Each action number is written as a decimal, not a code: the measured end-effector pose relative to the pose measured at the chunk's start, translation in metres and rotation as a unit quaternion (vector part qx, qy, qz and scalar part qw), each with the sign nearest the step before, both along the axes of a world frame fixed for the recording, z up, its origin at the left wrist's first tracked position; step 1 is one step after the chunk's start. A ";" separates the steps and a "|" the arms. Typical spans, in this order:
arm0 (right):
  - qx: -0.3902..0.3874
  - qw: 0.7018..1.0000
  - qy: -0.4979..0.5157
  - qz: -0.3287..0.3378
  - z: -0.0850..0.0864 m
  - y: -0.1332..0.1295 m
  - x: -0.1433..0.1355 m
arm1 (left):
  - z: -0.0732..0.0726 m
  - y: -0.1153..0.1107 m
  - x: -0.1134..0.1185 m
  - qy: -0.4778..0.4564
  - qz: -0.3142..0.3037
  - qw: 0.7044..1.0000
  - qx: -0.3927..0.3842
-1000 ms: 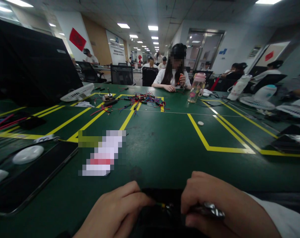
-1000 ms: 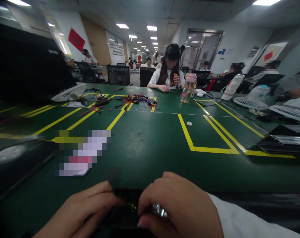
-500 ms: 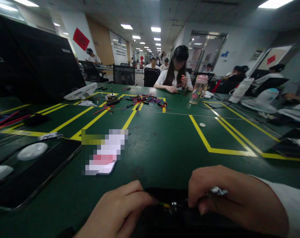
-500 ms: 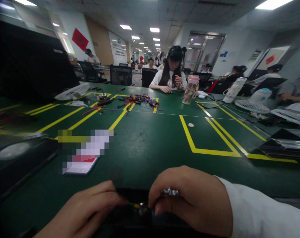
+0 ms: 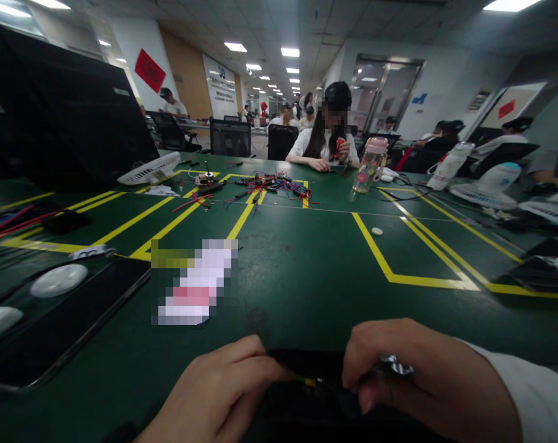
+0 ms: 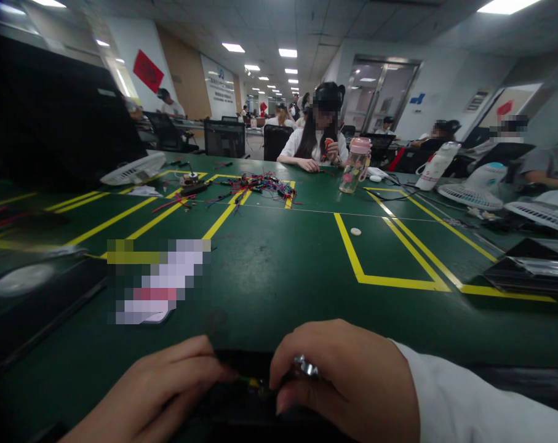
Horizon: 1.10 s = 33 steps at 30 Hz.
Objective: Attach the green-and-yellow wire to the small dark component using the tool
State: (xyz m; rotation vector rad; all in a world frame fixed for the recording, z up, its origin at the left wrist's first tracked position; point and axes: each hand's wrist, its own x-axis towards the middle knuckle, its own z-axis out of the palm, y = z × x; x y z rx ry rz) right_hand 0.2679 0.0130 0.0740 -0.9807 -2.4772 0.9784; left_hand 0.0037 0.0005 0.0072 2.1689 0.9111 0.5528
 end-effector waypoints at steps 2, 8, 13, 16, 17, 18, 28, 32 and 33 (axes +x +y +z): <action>0.012 1.000 -0.003 0.000 -0.003 -0.002 -0.001 | 0.001 -0.001 0.000 -0.001 -0.004 1.000 -0.007; 0.048 0.998 0.020 0.026 -0.014 -0.007 -0.001 | 0.001 0.000 0.000 -0.008 -0.008 1.000 -0.001; 0.021 0.997 0.066 -0.043 0.000 -0.007 0.005 | -0.001 0.000 0.001 -0.007 -0.006 1.000 0.000; 0.018 0.997 0.070 -0.011 0.006 -0.004 0.008 | -0.001 -0.001 0.001 -0.008 -0.010 1.000 -0.001; 0.016 0.998 0.066 0.013 0.005 -0.002 0.007 | -0.001 -0.001 0.001 -0.007 -0.008 1.000 -0.001; 0.013 0.997 0.065 0.035 0.004 -0.001 0.007 | -0.001 -0.001 0.001 -0.006 -0.007 1.000 0.000; 0.020 0.996 0.052 0.072 0.001 0.006 0.006 | -0.001 0.001 0.001 -0.005 -0.005 1.000 -0.004; 0.022 0.997 0.046 0.066 0.000 0.004 0.004 | -0.002 0.000 0.001 0.002 -0.006 1.000 -0.006; 0.023 0.997 0.044 0.066 -0.001 0.004 0.002 | -0.001 0.000 0.001 -0.001 0.000 1.000 -0.005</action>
